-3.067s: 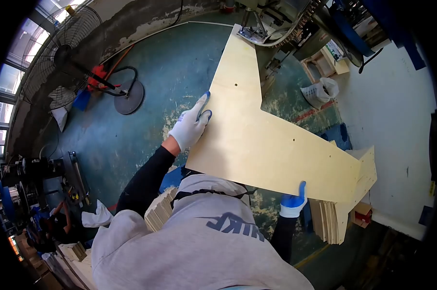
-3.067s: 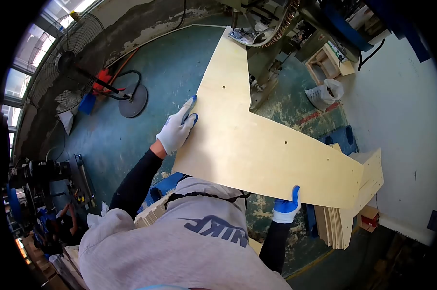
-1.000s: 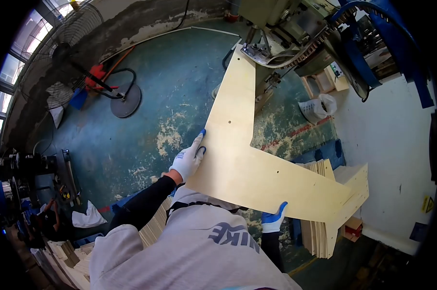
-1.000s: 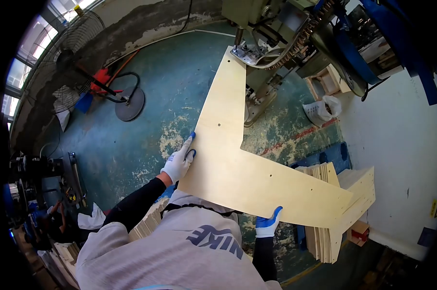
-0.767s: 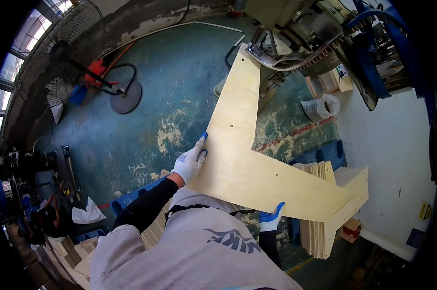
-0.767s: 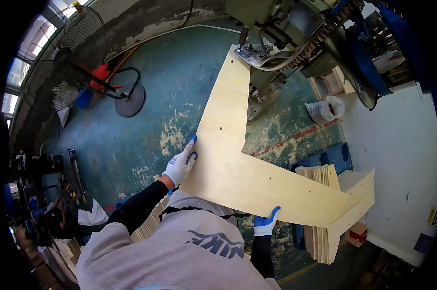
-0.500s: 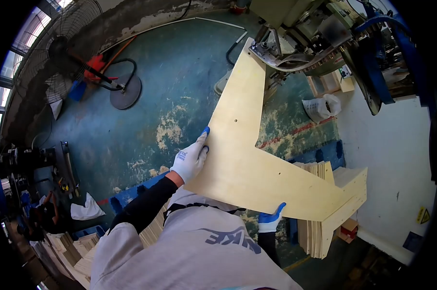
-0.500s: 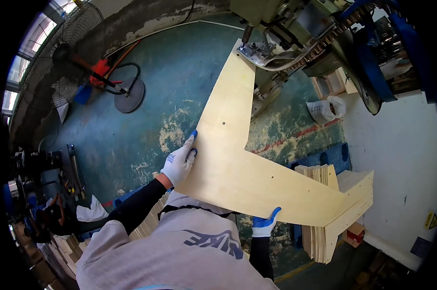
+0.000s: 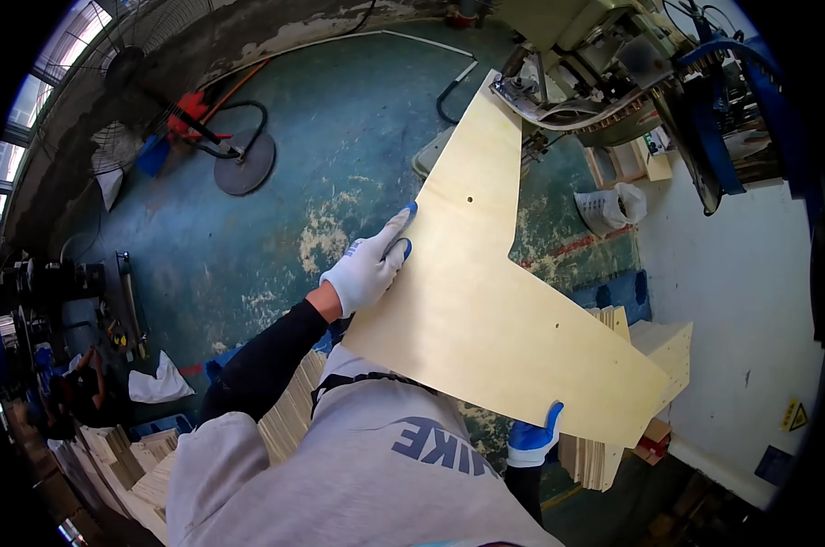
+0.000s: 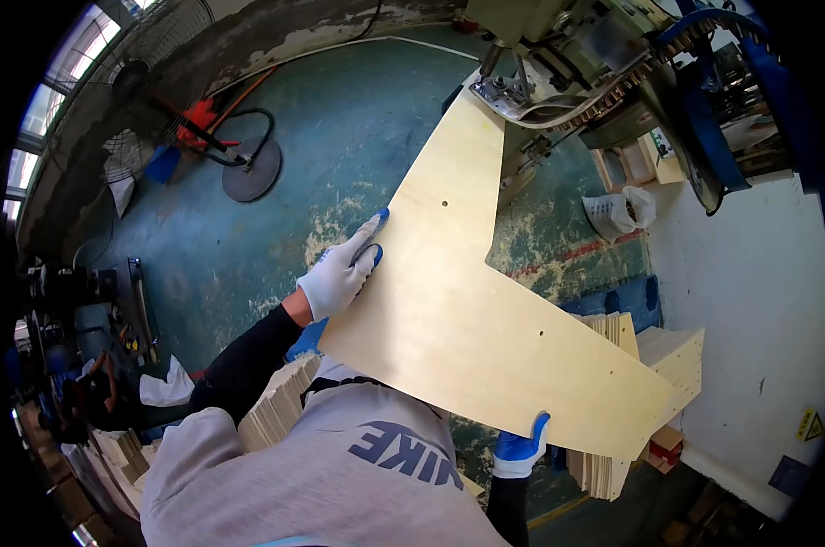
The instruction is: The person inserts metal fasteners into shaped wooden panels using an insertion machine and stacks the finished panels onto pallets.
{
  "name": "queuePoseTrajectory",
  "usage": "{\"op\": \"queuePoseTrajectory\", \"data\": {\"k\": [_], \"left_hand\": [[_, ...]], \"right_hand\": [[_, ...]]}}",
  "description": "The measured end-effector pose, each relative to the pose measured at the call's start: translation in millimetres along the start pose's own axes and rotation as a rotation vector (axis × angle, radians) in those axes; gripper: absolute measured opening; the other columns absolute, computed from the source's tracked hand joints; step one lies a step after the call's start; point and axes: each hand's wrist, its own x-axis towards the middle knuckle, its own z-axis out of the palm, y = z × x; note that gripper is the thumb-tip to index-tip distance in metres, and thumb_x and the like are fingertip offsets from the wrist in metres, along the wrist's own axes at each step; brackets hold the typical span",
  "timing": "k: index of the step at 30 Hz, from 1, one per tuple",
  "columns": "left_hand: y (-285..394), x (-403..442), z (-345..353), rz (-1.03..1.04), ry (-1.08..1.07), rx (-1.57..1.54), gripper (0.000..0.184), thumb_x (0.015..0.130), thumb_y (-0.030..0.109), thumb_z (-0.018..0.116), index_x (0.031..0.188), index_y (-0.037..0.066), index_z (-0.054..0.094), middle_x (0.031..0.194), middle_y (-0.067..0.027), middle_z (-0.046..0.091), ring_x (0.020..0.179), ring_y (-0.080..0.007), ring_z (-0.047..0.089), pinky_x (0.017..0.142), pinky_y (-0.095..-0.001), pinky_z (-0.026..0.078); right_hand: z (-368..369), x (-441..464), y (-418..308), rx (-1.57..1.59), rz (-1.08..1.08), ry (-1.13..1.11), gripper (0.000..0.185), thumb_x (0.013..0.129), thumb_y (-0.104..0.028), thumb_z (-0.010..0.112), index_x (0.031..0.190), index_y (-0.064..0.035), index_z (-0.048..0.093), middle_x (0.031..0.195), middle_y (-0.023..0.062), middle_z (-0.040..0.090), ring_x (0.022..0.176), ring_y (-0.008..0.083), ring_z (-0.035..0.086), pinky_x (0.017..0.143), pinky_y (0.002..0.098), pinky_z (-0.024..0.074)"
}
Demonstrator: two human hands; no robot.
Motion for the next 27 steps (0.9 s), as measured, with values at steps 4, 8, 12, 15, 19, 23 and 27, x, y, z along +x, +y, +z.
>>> {"op": "queuePoseTrajectory", "data": {"k": [4,8,12,15,19,23,27], "left_hand": [[-0.5,1.2,-9.4,-0.018,-0.004,-0.004,0.054,0.105,0.019,0.042,0.155,0.006,0.027,0.153,-0.0187,0.042,0.138,-0.0308,0.046,0.112,-0.0335,0.036],[10.5,-0.1,-19.4,-0.178,-0.049,-0.083,0.053,0.105,0.017,0.045,0.154,0.005,0.032,0.152,-0.0170,0.046,0.137,-0.0223,0.047,0.111,-0.0297,0.035],[0.2,0.4,-15.2,-0.105,0.024,0.008,0.052,0.104,0.015,0.046,0.153,0.003,0.033,0.153,-0.0174,0.044,0.139,-0.0224,0.044,0.112,-0.0283,0.032],[3.6,1.9,-15.6,-0.042,0.045,0.027,0.052,0.104,0.013,0.046,0.152,0.001,0.033,0.154,-0.0174,0.043,0.139,-0.0226,0.043,0.113,-0.0279,0.031],[3.5,3.5,-16.7,-0.064,0.037,0.034,0.051,0.104,0.011,0.045,0.153,0.001,0.033,0.153,-0.0169,0.044,0.138,-0.0205,0.044,0.113,-0.0272,0.031],[2.7,4.8,-17.8,-0.080,0.029,0.058,0.051,0.104,0.011,0.045,0.153,0.001,0.033,0.152,-0.0166,0.045,0.138,-0.0194,0.044,0.112,-0.0269,0.031],[1.3,4.9,-15.7,-0.048,0.035,0.084,0.051,0.104,0.013,0.046,0.152,0.002,0.034,0.151,-0.0172,0.047,0.136,-0.0184,0.046,0.111,-0.0262,0.032]], "right_hand": [[9.2,-16.1,-5.5,0.001,0.081,0.015,0.052,0.104,-0.038,0.051,0.144,-0.0056,0.044,0.137,0.0135,0.057,0.118,0.0277,0.062,0.089,0.0426,0.0600],[2.2,-24.9,1.2,-0.040,0.068,-0.109,0.051,0.106,-0.034,0.047,0.143,0.0001,0.041,0.139,0.0156,0.053,0.124,0.0263,0.056,0.099,0.0403,0.0544],[3.5,-26.5,8.6,0.010,0.051,-0.082,0.050,0.106,-0.035,0.048,0.143,-0.0024,0.043,0.139,0.0145,0.054,0.121,0.0264,0.059,0.093,0.0395,0.0574],[2.3,-29.4,8.8,0.048,0.076,-0.071,0.049,0.104,-0.037,0.050,0.141,-0.0048,0.046,0.135,0.0131,0.057,0.117,0.0259,0.062,0.087,0.0378,0.0600],[9.1,-32.0,12.6,0.002,-0.010,-0.024,0.047,0.104,-0.035,0.051,0.140,-0.0048,0.048,0.132,0.0131,0.060,0.112,0.0251,0.065,0.081,0.0354,0.0610],[14.3,-28.4,16.6,-0.005,-0.054,0.000,0.045,0.103,-0.036,0.051,0.136,-0.0053,0.050,0.123,0.0125,0.064,0.098,0.0232,0.068,0.070,0.0337,0.0603],[-14.8,-17.8,26.8,0.108,-0.026,-0.160,0.042,0.103,-0.037,0.051,0.132,-0.0060,0.053,0.113,0.0104,0.067,0.084,0.0202,0.068,0.059,0.0311,0.0545]]}}
